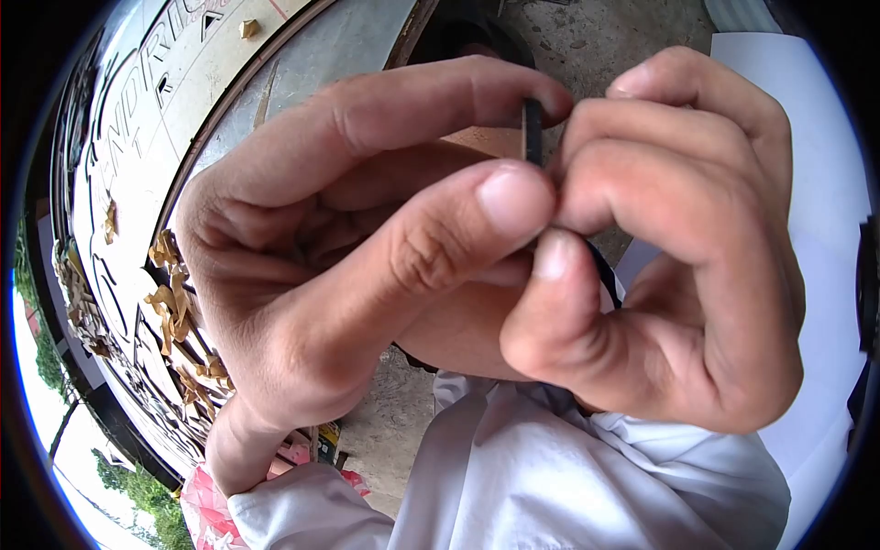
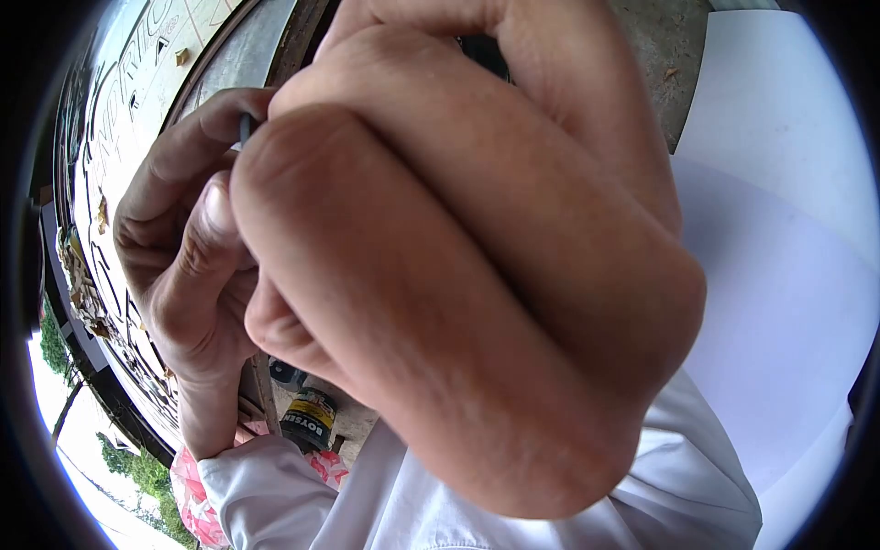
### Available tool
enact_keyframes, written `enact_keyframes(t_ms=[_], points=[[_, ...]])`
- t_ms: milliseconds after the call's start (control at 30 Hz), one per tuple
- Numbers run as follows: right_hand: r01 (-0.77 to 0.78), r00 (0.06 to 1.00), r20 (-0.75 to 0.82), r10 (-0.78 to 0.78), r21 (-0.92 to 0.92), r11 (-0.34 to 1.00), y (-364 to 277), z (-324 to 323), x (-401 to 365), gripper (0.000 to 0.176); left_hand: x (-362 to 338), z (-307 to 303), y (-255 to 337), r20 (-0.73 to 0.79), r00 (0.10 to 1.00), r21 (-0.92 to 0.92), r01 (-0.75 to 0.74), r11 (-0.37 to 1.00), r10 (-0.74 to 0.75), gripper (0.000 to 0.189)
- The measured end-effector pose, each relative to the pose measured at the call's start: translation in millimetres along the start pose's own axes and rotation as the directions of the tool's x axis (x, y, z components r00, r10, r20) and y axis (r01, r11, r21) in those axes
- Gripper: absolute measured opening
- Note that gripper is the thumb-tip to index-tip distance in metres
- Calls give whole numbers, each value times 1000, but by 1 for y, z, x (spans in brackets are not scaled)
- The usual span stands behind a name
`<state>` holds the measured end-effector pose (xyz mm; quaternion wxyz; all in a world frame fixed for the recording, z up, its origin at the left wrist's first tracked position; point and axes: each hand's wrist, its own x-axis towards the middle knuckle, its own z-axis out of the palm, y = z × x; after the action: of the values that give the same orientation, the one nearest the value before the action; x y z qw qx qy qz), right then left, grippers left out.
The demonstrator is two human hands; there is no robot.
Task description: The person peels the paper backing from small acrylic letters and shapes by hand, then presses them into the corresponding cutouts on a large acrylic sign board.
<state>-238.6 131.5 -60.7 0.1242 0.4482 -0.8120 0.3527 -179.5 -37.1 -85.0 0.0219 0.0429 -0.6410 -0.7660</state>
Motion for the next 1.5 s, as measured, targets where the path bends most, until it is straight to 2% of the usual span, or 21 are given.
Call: enact_keyframes(t_ms=[133,200,233,300,333,367,433,467,533,633,733,833,867,933,1067,1133,1167,1233,1367,1467,1500], points=[[-44,999,15,44,8,999,-4,-2,-3,15,0,18,-3,-25,999,-204,-25,979,20,35],[-40,998,-46,42,33,999,-2,4,-9,14,-3,13,-13,-215,977,-212,-45,976,-2,33],[-34,994,-104,40,58,998,0,6,-11,13,3,17,-1,-216,976,-211,-48,976,2,33],[23,993,-116,-16,58,998,7,7,-9,13,12,31,28,16,983,-305,178,936,-182,32],[77,989,-127,-69,57,995,9,7,-9,14,4,41,5,-297,955,-109,-43,993,9,33],[74,990,-127,-67,56,996,8,6,-8,14,4,32,4,-295,955,-110,-41,993,7,33],[68,996,-61,-65,48,997,7,2,-6,14,4,4,4,41,998,-96,52,994,-49,32],[65,996,-60,-63,47,997,9,3,-7,14,3,8,-2,42,998,-97,54,994,-50,32],[129,985,-121,-127,10,992,13,7,-8,12,-2,20,-13,-124,983,-98,-146,984,133,32],[118,987,-109,-119,-10,993,12,5,-7,12,3,10,-3,-63,996,75,-53,996,58,32],[97,991,-90,-100,-42,994,9,4,-5,12,2,13,-4,-86,992,114,-81,990,91,32],[78,994,-74,-84,-69,995,7,4,-4,12,2,9,5,63,998,-3,-13,1000,13,30],[70,995,-67,-75,-77,995,7,3,-4,12,2,13,5,61,998,-3,-13,1000,13,30],[56,996,-57,-62,-98,994,4,3,-3,12,2,24,3,-100,993,57,-54,997,59,31],[28,999,-36,-33,-123,992,-1,2,-4,12,1,15,-4,-16,990,-3,-143,990,143,30],[16,999,-35,-21,-143,990,-4,2,-4,12,3,5,1,93,995,98,-52,994,43,29],[18,999,-37,-24,-145,989,-1,3,-4,12,2,10,0,93,995,99,-55,994,46,29],[96,992,-66,-106,-137,986,7,4,-7,14,-1,24,-2,-92,993,-28,-72,997,69,28],[53,997,-55,-57,-61,997,7,3,-8,12,3,17,7,-13,1000,43,5,999,-5,28],[92,983,-162,-87,23,996,16,20,-15,11,3,21,5,-73,997,-16,1,1000,-2,28],[150,927,-360,-102,110,983,19,36,-16,12,2,21,3,-72,997,-12,-23,1000,22,28]])
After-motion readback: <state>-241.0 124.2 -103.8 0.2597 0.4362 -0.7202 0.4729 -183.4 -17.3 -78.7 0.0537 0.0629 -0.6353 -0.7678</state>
